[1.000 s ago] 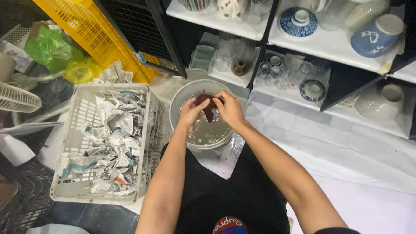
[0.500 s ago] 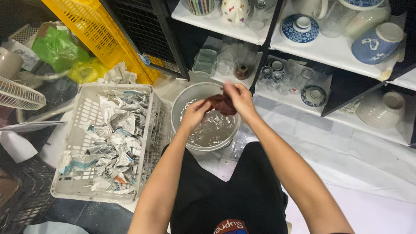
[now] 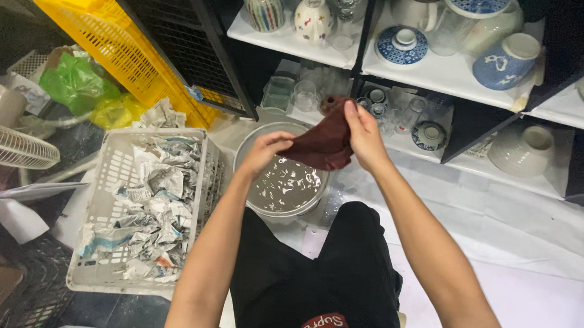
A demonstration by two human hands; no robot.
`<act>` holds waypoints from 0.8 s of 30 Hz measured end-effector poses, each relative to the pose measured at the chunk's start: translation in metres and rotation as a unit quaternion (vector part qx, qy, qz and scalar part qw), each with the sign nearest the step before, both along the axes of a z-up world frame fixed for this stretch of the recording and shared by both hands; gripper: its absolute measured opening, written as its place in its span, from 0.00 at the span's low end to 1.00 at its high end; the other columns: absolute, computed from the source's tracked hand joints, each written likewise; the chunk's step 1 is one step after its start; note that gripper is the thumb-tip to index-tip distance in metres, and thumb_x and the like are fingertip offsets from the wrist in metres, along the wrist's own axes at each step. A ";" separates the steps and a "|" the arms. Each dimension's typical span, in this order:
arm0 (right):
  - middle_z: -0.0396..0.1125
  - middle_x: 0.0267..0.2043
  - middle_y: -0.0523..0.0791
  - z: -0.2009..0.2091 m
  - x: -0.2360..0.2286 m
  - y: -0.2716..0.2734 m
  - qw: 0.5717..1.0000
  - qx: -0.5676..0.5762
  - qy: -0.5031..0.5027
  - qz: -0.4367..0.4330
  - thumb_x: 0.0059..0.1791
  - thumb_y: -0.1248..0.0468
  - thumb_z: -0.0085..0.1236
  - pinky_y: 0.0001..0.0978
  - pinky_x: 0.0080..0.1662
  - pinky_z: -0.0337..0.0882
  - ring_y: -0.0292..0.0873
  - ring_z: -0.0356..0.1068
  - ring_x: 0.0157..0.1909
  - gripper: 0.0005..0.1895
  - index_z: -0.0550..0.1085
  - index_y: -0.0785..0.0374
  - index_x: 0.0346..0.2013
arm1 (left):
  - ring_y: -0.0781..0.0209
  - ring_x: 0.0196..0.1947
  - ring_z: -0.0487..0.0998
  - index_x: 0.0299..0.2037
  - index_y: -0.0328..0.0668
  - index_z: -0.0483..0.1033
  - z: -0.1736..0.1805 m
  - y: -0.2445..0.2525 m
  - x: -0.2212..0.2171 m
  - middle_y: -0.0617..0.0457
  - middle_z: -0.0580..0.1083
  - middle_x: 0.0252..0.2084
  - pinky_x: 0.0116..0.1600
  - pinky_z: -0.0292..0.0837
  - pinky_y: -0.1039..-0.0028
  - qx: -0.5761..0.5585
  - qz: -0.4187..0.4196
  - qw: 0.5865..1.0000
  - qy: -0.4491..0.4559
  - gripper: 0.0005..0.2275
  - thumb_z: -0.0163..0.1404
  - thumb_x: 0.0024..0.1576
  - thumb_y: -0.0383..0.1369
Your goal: The person sits on the floor and wipes various ceramic and glass items with a cloth. They handle a white cup, a blue and white bowl, and a clear glass, wiping each item thoroughly before placing it back on the shelf.
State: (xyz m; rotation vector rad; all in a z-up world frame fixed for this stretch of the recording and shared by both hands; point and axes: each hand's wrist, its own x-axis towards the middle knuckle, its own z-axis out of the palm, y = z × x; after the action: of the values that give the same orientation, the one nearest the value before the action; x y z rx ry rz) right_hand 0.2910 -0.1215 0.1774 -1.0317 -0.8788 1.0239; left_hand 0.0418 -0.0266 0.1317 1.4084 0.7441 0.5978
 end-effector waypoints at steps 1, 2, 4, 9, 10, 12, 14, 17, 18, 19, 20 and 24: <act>0.71 0.42 0.35 0.004 -0.004 0.003 1.000 0.018 -0.001 -0.014 0.59 0.51 0.48 0.23 0.48 0.70 0.28 0.67 0.43 0.18 0.76 0.62 0.49 | 0.68 0.48 0.76 0.46 0.38 0.81 0.006 -0.002 0.008 0.57 0.78 0.44 0.57 0.68 0.75 -0.002 0.009 0.999 -0.030 0.08 0.54 0.60 0.31; 0.70 0.38 0.36 0.008 -0.007 0.005 0.999 0.021 -0.035 -0.027 0.59 0.51 0.50 0.24 0.44 0.69 0.28 0.66 0.40 0.17 0.75 0.63 0.45 | 0.68 0.45 0.76 0.44 0.40 0.80 0.012 -0.004 0.016 0.59 0.78 0.42 0.54 0.70 0.74 -0.056 0.010 0.996 -0.075 0.07 0.53 0.60 0.33; 0.68 0.30 0.38 0.014 -0.016 0.008 0.994 0.025 -0.099 -0.048 0.59 0.51 0.52 0.26 0.38 0.69 0.30 0.65 0.33 0.19 0.74 0.65 0.36 | 0.68 0.41 0.78 0.40 0.44 0.78 0.025 -0.015 0.029 0.62 0.78 0.38 0.49 0.76 0.72 -0.164 0.016 0.973 -0.160 0.08 0.50 0.61 0.37; 0.61 0.21 0.36 0.018 -0.032 0.015 0.972 -0.013 -0.181 -0.146 0.59 0.47 0.49 0.29 0.30 0.57 0.29 0.56 0.28 0.29 0.72 0.64 0.22 | 0.48 0.25 0.75 0.35 0.32 0.79 0.060 -0.034 0.043 0.42 0.75 0.26 0.34 0.71 0.61 0.277 0.032 0.952 0.128 0.16 0.51 0.64 0.40; 0.60 0.20 0.35 0.018 -0.035 0.017 0.970 -0.019 -0.180 -0.162 0.59 0.46 0.47 0.30 0.29 0.57 0.28 0.55 0.27 0.30 0.72 0.63 0.20 | 0.41 0.23 0.74 0.34 0.31 0.80 0.064 -0.037 0.042 0.38 0.73 0.24 0.33 0.70 0.59 0.327 0.048 0.930 0.161 0.18 0.49 0.65 0.41; 0.63 0.20 0.35 0.016 -0.038 0.023 0.974 0.005 -0.157 -0.162 0.58 0.46 0.46 0.29 0.30 0.59 0.29 0.57 0.26 0.29 0.73 0.63 0.21 | 0.37 0.24 0.74 0.33 0.31 0.79 0.069 -0.040 0.038 0.34 0.72 0.25 0.33 0.69 0.57 0.339 0.064 0.926 0.151 0.18 0.47 0.65 0.41; 0.63 0.19 0.35 0.011 -0.036 0.027 0.973 0.011 -0.154 -0.173 0.57 0.47 0.46 0.30 0.29 0.59 0.30 0.57 0.25 0.29 0.72 0.64 0.21 | 0.34 0.26 0.74 0.32 0.31 0.78 0.068 -0.041 0.038 0.33 0.72 0.26 0.34 0.69 0.55 0.369 0.077 0.917 0.131 0.18 0.46 0.66 0.40; 0.60 0.19 0.36 -0.002 -0.043 0.040 0.971 0.012 -0.149 -0.187 0.58 0.49 0.48 0.32 0.29 0.57 0.31 0.54 0.26 0.28 0.69 0.65 0.19 | 0.34 0.29 0.76 0.32 0.32 0.78 0.060 -0.037 0.033 0.33 0.73 0.28 0.35 0.69 0.55 0.417 0.103 0.896 0.107 0.17 0.46 0.68 0.38; 0.60 0.20 0.36 -0.008 -0.047 0.044 0.974 0.020 -0.134 -0.183 0.58 0.50 0.48 0.33 0.30 0.57 0.31 0.54 0.26 0.28 0.68 0.65 0.20 | 0.35 0.29 0.76 0.32 0.32 0.78 0.057 -0.035 0.031 0.33 0.73 0.28 0.34 0.69 0.55 0.419 0.116 0.894 0.108 0.17 0.46 0.68 0.37; 0.60 0.21 0.36 -0.013 -0.051 0.049 0.977 0.030 -0.118 -0.176 0.58 0.51 0.49 0.33 0.30 0.57 0.31 0.54 0.27 0.27 0.68 0.65 0.20 | 0.36 0.29 0.76 0.32 0.32 0.78 0.054 -0.033 0.028 0.33 0.73 0.27 0.34 0.69 0.56 0.420 0.130 0.891 0.109 0.16 0.47 0.68 0.37; 0.59 0.20 0.37 -0.018 -0.054 0.053 0.974 0.023 -0.130 -0.184 0.58 0.50 0.49 0.33 0.30 0.57 0.31 0.54 0.27 0.27 0.68 0.65 0.20 | 0.39 0.26 0.73 0.30 0.30 0.77 0.052 -0.031 0.026 0.35 0.71 0.24 0.32 0.67 0.56 0.393 0.135 0.902 0.119 0.17 0.50 0.67 0.37; 0.58 0.18 0.37 -0.034 -0.061 0.066 0.971 -0.009 -0.137 -0.195 0.56 0.49 0.51 0.33 0.29 0.57 0.31 0.54 0.25 0.27 0.67 0.65 0.19 | 0.58 0.24 0.67 0.26 0.29 0.74 0.049 -0.024 0.011 0.44 0.69 0.21 0.31 0.65 0.62 0.287 0.125 0.940 0.136 0.17 0.60 0.60 0.37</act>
State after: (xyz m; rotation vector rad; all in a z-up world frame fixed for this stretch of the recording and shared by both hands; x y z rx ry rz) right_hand 0.2299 -0.0551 0.1434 -1.3200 -0.8436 0.5670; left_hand 0.0532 -0.0503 0.1803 1.9802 1.0309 0.8760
